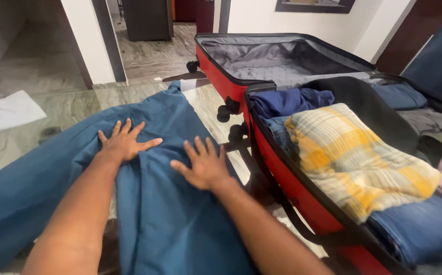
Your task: The person folds a maroon t-shirt and a blue shirt on a glass table and places them into a red suitcase.
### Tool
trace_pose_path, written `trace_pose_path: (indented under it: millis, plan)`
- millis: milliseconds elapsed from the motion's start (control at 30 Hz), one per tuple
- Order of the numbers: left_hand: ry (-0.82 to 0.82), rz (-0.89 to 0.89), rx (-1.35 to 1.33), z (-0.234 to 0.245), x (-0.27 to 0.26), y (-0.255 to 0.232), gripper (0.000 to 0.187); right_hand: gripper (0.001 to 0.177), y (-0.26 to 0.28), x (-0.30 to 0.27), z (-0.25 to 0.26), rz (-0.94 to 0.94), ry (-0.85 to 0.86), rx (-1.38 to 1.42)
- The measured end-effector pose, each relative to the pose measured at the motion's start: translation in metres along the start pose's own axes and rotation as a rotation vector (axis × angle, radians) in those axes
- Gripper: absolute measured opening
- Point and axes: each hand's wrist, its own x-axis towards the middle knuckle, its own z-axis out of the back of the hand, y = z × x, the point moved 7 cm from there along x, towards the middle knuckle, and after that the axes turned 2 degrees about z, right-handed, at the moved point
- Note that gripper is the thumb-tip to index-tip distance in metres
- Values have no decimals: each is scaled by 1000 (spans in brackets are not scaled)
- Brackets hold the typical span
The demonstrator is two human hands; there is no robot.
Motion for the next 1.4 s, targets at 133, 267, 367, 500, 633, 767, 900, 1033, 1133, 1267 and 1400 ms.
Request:
trace_pose_path:
  millis: [133,267,367,500,633,767,900,1033,1133,1267,1400]
  plan:
    - [-334,-151,300,23,11,-20,85,98,-3,27,-27,-37,148,-29]
    - [-493,-149,152,42,-22,-59,34,98,-10,55,-30,-15,165,-44]
    - [-232,-74,52,9,-68,-79,53,93,-18,65,-38,51,118,-36]
    - [-204,-98,-5,-10,-111,-78,69,75,-19,54,-26,108,-206,15]
    - [-235,-121,-21,-16,-113,-67,70,43,-5,12,-1,122,-450,-94]
    - [-466,-212,60,-12,-122,-71,65,51,20,-41,21,80,-373,-83]
    - [-516,-240,214,-2,-159,-84,53,62,34,-116,38,77,-185,-39]
    - [-398,-234,105,7,-212,-101,69,85,26,-188,48,84,53,-12]
    - [-204,-159,70,-3,-256,-99,82,94,15,-240,50,88,145,34]
    - [-148,-73,47,-9,-301,-82,84,94,15,-281,41,156,156,19]
    - [-129,-17,20,-15,-315,-81,85,90,10,-290,41,154,74,72]
